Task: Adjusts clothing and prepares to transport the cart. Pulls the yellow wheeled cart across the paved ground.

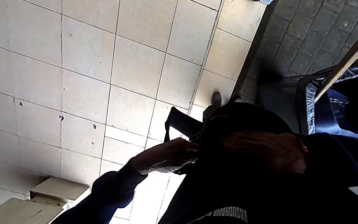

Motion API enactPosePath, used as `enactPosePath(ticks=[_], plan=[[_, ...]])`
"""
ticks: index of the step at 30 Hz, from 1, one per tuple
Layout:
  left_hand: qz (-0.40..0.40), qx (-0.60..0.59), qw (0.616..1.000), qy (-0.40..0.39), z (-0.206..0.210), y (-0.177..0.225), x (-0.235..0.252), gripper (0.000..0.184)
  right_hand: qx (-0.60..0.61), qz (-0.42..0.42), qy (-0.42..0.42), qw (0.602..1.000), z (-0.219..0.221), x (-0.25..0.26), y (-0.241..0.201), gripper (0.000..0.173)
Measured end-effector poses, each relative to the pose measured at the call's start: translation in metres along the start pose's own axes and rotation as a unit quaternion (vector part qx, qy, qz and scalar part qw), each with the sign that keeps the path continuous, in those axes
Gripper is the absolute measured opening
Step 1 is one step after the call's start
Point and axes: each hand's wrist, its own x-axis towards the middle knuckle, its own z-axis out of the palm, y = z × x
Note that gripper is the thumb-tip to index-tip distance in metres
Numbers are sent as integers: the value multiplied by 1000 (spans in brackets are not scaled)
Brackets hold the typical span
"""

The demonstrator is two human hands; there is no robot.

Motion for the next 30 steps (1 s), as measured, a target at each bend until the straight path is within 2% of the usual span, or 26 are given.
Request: enactPosePath(ticks=[3, 7, 10, 14, 17, 21, 25, 26, 28, 30], plan=[[-10, 5, 1000, 6, 0, 1, 5, 23, -20, -22, 59, 998, -9, -4, -5, 32], [50, 83, 995, 22, 4, -2, 8, 20, -18, -31, 84, 996, -18, 0, -10, 32], [112, 122, 983, 81, 7, -3, 6, 18, -15, -65, 116, 991, -16, 5, -4, 31], [133, 94, 976, 144, 7, -14, -2, 18, 29, -92, 120, 988, -12, 11, 6, 28], [147, 67, 976, 148, 6, -13, -3, 19, 55, -108, 114, 986, -9, 14, 14, 25], [110, -14, 985, 130, 7, -8, -1, 19, -10, -110, 126, 986, -7, 18, 12, 22], [-46, 2, 994, 98, -2, 43, -4, 21, -74, -84, 149, 982, -4, 19, 5, 22], [-39, -25, 995, 84, -4, 41, -4, 23, -72, -83, 145, 983, -5, 20, 6, 22], [26, -93, 993, 62, -3, 16, -3, 23, -53, -91, 131, 986, -4, 22, 11, 21], [-11, -75, 995, 68, -5, 29, -3, 27, -40, -98, 129, 986, -4, 23, 13, 18]])
